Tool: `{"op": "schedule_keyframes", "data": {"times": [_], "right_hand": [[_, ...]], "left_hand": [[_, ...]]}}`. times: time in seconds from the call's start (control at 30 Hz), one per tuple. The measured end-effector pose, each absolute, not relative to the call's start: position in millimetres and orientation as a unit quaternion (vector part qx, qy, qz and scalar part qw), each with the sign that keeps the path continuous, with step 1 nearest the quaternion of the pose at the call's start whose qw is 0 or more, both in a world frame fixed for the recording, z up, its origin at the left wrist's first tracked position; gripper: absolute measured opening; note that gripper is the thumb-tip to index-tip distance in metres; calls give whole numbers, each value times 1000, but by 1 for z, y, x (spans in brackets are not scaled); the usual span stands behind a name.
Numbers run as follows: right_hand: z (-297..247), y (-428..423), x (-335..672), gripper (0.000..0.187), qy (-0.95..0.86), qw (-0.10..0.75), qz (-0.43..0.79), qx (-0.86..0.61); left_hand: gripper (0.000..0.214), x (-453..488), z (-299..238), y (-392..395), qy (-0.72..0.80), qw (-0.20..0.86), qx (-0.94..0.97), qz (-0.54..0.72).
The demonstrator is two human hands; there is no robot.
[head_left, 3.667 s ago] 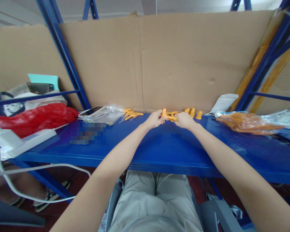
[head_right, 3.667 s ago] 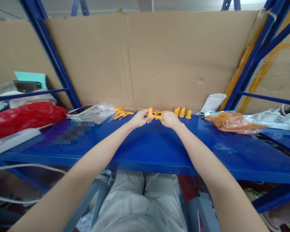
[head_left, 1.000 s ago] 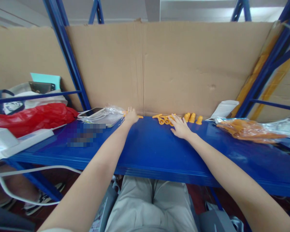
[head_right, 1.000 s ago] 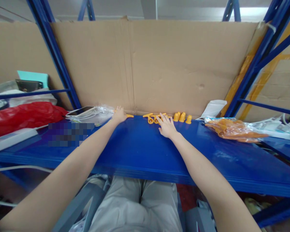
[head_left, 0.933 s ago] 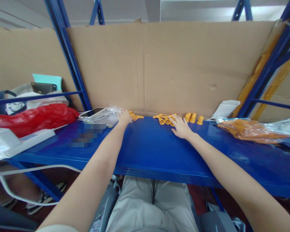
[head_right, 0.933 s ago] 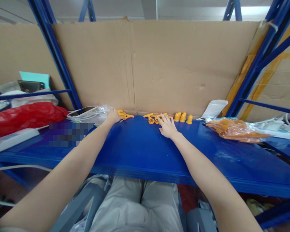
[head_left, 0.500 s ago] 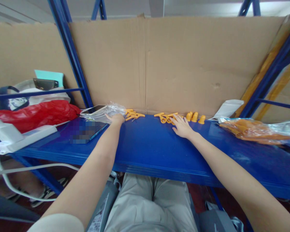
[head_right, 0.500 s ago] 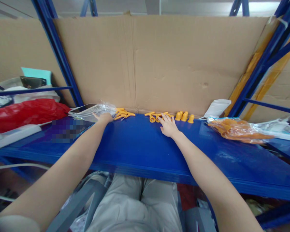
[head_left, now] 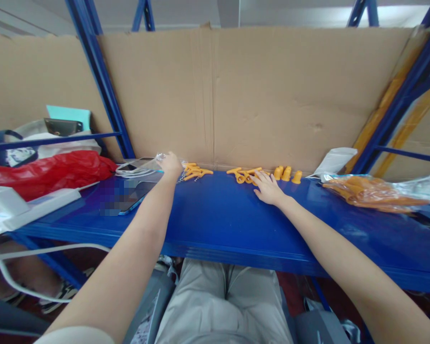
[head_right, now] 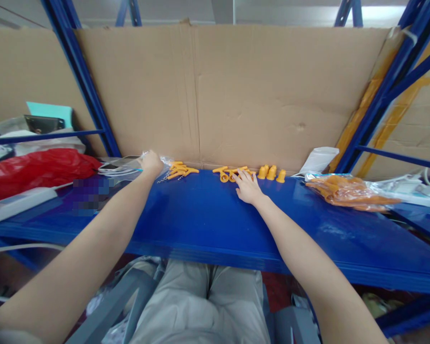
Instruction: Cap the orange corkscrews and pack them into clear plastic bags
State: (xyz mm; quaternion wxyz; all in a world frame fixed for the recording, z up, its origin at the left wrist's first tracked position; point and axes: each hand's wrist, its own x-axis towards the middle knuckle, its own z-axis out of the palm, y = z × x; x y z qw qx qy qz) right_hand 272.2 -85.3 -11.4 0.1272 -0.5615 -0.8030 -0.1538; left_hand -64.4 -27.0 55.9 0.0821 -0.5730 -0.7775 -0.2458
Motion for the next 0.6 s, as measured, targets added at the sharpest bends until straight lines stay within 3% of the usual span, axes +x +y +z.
{"op": "schedule_keyframes", "data": {"times": [0.33, 0.6], "right_hand": [[-11, -86, 272, 61, -804, 128, -149, -561], [-7, -90, 268, 59, -796, 122, -147, -575]], "left_hand": [[53, -35, 97, -35, -739, 149, -590, -289], [62, -6, 98, -55, -673, 156, -628, -358]]}}
